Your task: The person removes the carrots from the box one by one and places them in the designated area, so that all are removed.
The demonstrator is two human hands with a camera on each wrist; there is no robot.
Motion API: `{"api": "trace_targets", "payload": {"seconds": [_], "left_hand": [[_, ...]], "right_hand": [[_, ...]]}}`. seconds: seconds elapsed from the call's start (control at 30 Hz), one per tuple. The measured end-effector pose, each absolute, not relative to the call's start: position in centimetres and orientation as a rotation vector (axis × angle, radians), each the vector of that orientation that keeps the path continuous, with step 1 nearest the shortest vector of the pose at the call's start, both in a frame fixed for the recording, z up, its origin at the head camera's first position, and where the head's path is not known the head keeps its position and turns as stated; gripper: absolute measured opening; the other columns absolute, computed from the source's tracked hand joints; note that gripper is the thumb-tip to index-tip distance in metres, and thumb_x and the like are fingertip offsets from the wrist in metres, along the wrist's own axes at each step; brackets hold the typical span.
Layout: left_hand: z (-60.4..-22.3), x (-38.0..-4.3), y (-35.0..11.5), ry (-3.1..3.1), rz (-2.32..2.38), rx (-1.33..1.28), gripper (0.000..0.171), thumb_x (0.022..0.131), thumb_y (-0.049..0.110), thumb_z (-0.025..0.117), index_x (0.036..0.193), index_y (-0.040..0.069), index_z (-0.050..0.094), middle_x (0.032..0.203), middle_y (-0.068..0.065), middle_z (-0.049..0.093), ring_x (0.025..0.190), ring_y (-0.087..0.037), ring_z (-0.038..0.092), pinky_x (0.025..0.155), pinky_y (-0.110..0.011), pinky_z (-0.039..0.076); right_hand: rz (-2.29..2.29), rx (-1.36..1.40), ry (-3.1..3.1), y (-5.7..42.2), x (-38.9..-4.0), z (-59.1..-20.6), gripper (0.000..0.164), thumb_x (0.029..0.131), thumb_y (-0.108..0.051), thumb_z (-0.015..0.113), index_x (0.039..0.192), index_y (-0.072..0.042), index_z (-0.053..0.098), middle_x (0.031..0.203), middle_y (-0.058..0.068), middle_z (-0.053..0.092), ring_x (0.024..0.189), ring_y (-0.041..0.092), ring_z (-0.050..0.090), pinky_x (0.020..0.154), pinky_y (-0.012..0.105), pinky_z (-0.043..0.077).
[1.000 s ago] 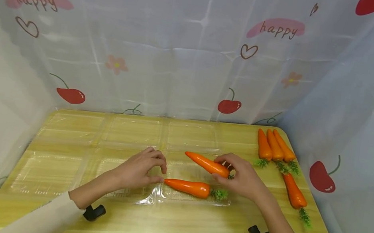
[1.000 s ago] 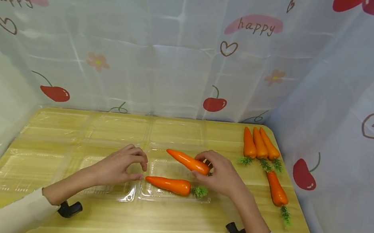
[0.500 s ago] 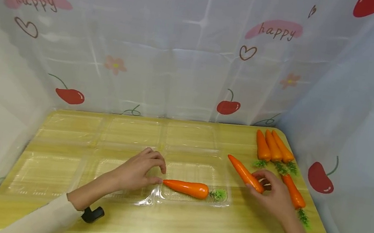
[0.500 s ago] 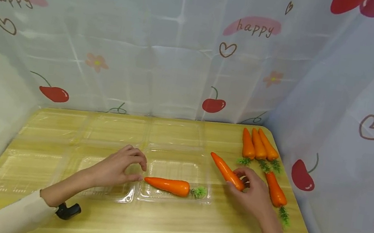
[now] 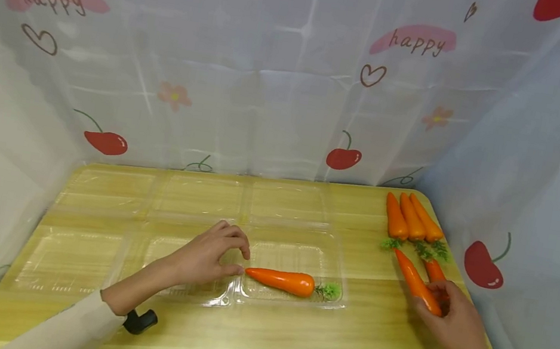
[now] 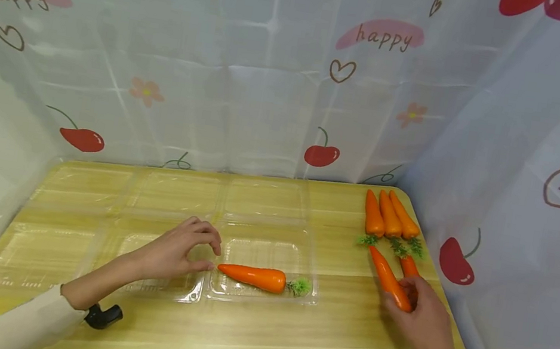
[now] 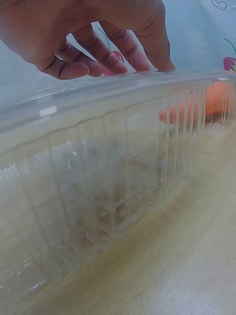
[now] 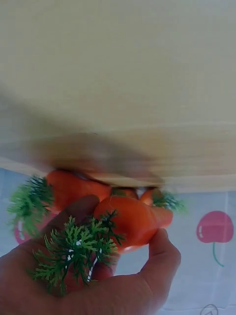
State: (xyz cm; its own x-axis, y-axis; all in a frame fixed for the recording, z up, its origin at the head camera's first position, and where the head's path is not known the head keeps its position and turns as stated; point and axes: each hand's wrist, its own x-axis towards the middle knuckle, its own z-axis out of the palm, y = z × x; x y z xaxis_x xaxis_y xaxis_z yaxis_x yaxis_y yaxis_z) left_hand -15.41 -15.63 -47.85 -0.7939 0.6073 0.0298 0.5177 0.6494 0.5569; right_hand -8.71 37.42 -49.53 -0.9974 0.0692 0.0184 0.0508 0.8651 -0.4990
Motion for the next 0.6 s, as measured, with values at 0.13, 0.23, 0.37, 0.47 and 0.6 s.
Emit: {"api": "trace_targets", "payload": {"seconds": [0.13,0.23,0.37,0.47,0.6], "left_hand": [[-47.8,-15.4,-15.7,2.703,0.838,0.919,0.019,0.095,0.029,0.086,0.109,0.023,0.075,0.126,0.01,0.066,0.113,-0.014,0.048,0.098,-0.043,0.051],[-47.7,-15.4,-15.7,2.702,0.842,0.91,0.019,0.095,0.029,0.086,0.11,0.023,0.075,0.126,0.01,0.066,0.114,-0.014,0.049,0.1,-0.043,0.05],[-47.8,-15.4,-15.7,2.712,0.844,0.918,0.02,0.094,0.029,0.086,0.109,0.023,0.075,0.126,0.01,0.066,0.114,-0.015,0.049,0.099,-0.044,0.051],[-47.9,-15.4,-15.7,2.707,0.85,0.916,0.02,0.095,0.029,0.086,0.11,0.023,0.076,0.126,0.01,0.066,0.114,-0.015,0.049,0.1,-0.044,0.051],[-48.0,-15.3,-15.7,2.702,0.851,0.908,0.02,0.095,0.029,0.085,0.111,0.022,0.076,0.127,0.009,0.066,0.115,-0.015,0.049,0.101,-0.044,0.05]], "right_hand": [[0.761,-0.15,-3.048,37.8,-8.4,-49.5,0.05,0.097,-0.043,0.079,0.122,-0.002,0.064,0.107,0.015,0.073,0.079,0.004,0.054,0.065,0.023,0.044],[0.708,-0.155,-3.089,37.8,-8.6,-49.4,0.053,0.099,-0.045,0.076,0.122,0.001,0.063,0.104,0.016,0.071,0.079,0.015,0.055,0.065,0.026,0.043],[0.633,-0.152,-3.147,37.6,-9.1,-49.2,0.057,0.101,-0.045,0.073,0.122,0.006,0.061,0.1,0.017,0.068,0.078,0.022,0.055,0.066,0.031,0.043],[0.588,-0.167,-3.172,37.4,-9.4,-49.2,0.055,0.101,-0.044,0.072,0.119,0.006,0.059,0.096,0.016,0.065,0.077,0.024,0.055,0.065,0.033,0.041],[0.516,-0.172,-3.132,36.9,-9.5,-49.5,0.05,0.1,-0.041,0.074,0.112,0.005,0.058,0.089,0.015,0.063,0.073,0.026,0.054,0.063,0.035,0.04]]}}
